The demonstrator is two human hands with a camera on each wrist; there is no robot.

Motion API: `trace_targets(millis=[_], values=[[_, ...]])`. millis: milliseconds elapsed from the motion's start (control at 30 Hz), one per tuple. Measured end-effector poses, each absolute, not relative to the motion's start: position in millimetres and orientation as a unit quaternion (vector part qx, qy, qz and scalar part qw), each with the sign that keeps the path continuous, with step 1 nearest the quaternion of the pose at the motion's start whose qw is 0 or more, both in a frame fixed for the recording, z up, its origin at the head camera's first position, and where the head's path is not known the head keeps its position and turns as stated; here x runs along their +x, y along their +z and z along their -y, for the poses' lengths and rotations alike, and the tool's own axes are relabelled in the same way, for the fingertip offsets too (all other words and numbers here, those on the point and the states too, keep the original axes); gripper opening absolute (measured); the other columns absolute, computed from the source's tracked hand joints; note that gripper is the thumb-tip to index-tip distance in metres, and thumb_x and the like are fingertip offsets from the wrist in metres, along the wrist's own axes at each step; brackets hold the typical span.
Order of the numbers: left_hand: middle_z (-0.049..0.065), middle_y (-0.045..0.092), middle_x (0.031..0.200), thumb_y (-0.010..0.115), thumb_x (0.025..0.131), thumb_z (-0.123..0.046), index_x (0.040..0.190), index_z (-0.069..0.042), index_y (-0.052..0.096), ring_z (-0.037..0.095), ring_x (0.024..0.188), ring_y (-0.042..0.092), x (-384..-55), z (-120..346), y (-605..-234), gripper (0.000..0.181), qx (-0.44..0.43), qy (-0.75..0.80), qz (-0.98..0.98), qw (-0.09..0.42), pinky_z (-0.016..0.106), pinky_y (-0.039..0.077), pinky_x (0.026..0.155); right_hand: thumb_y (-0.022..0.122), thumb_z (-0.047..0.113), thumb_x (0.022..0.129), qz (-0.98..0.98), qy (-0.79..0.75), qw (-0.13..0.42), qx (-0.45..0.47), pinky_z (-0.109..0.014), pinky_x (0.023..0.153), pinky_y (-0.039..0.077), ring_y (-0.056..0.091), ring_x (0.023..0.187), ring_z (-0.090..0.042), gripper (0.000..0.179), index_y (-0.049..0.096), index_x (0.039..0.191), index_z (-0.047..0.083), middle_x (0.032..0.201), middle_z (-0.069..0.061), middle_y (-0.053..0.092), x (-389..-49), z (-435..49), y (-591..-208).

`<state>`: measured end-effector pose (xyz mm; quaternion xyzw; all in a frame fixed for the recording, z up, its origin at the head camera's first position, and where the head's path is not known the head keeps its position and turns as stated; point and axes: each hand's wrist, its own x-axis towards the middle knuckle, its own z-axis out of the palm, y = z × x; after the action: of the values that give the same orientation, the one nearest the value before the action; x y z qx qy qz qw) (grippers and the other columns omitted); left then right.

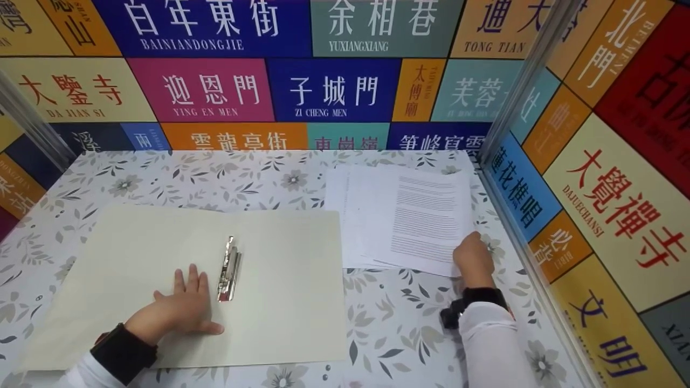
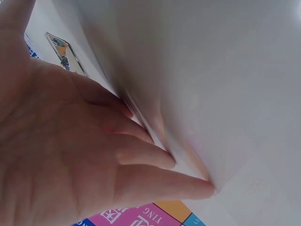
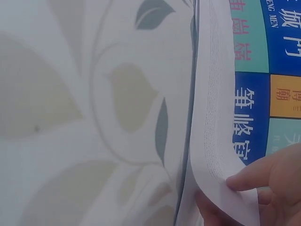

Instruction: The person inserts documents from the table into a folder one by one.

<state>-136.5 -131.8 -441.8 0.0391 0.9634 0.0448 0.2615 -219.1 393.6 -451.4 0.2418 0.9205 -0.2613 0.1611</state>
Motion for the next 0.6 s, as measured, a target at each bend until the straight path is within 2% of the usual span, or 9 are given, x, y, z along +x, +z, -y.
trace_targets(millis=[433, 600], values=[[0.035, -0.006, 0.155, 0.075, 0.067, -0.063, 0.149, 0.011, 0.013, 0.058, 0.141, -0.003, -137.6, 131.7, -444.9, 0.127, 0.033, 0.042, -0.961, 0.270, 0.082, 0.015, 0.099, 0.025, 0.002, 0.094, -0.912, -0.326, 0.114, 0.222, -0.061, 0.116, 0.016, 0.009, 0.141, -0.055, 0.062, -0.002, 0.148, -0.014, 0.151, -0.040, 0.007, -214.5, -389.2, -430.8], [0.035, -0.006, 0.155, 0.075, 0.066, -0.064, 0.149, 0.012, 0.013, 0.058, 0.141, -0.003, -138.7, 131.6, -445.2, 0.128, 0.032, 0.041, -0.962, 0.269, 0.083, 0.014, 0.099, 0.024, 0.004, 0.096, -0.909, -0.346, 0.096, 0.210, -0.063, 0.115, 0.018, 0.011, 0.141, -0.054, 0.060, 0.000, 0.149, -0.011, 0.153, -0.037, 0.007, -211.0, -392.7, -421.1]])
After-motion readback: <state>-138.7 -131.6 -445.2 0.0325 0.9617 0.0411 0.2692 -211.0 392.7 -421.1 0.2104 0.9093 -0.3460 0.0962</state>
